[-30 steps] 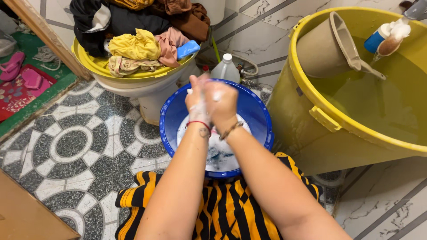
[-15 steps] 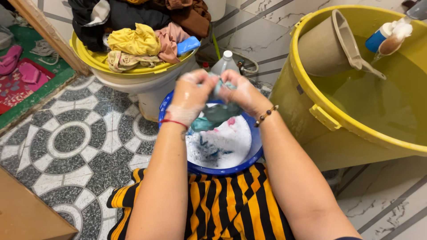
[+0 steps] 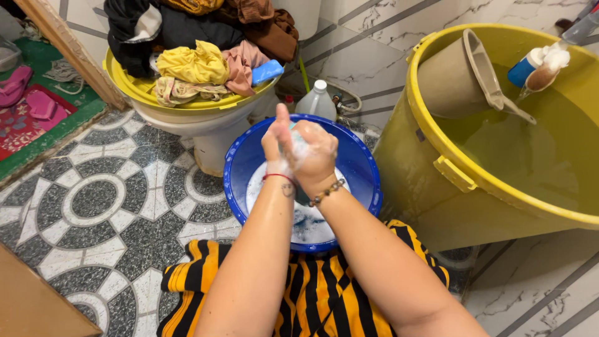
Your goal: The person washes clothes by hand in a blue basin, scrubbing soapy fabric and rinsing it with water.
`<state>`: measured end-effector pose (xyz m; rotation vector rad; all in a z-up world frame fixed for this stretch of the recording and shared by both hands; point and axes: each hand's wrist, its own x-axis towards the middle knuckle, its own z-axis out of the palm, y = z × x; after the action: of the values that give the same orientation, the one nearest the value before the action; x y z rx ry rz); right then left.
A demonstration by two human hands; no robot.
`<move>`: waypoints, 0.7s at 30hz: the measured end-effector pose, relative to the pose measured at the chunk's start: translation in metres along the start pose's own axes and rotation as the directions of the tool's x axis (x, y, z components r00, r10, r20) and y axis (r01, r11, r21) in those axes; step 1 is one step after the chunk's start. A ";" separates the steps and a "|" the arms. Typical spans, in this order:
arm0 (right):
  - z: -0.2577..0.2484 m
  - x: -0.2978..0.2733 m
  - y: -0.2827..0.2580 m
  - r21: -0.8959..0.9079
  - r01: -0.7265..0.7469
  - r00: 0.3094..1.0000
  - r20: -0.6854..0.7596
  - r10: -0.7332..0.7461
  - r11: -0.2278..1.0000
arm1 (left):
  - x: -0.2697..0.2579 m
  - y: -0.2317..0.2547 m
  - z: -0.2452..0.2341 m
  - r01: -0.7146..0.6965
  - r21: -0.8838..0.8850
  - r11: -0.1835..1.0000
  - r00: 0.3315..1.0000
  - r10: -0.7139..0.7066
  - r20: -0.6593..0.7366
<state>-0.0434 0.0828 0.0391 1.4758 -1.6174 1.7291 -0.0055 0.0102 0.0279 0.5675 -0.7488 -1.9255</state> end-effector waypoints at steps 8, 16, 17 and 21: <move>0.003 -0.009 0.004 -0.018 -0.010 0.999 0.050 0.011 1.000 | 0.008 -0.017 -0.014 0.016 0.075 0.997 1.000 -0.017 0.023; -0.010 0.008 -0.019 0.153 0.042 0.999 -0.001 -0.043 0.987 | -0.004 -0.016 -0.009 0.130 -0.051 0.990 0.991 -0.130 0.006; -0.006 0.005 -0.019 0.161 0.167 0.985 0.008 -0.170 0.973 | 0.000 -0.018 -0.007 0.116 -0.041 0.992 0.993 -0.116 -0.001; -0.012 0.026 0.018 -0.144 -0.317 0.948 -0.076 0.309 0.937 | -0.005 -0.049 -0.010 -0.031 0.067 0.997 0.998 0.026 0.061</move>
<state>-0.0732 0.0788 0.0539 1.1394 -1.9964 1.7367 -0.0265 0.0297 -0.0137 0.5399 -0.8587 -1.9035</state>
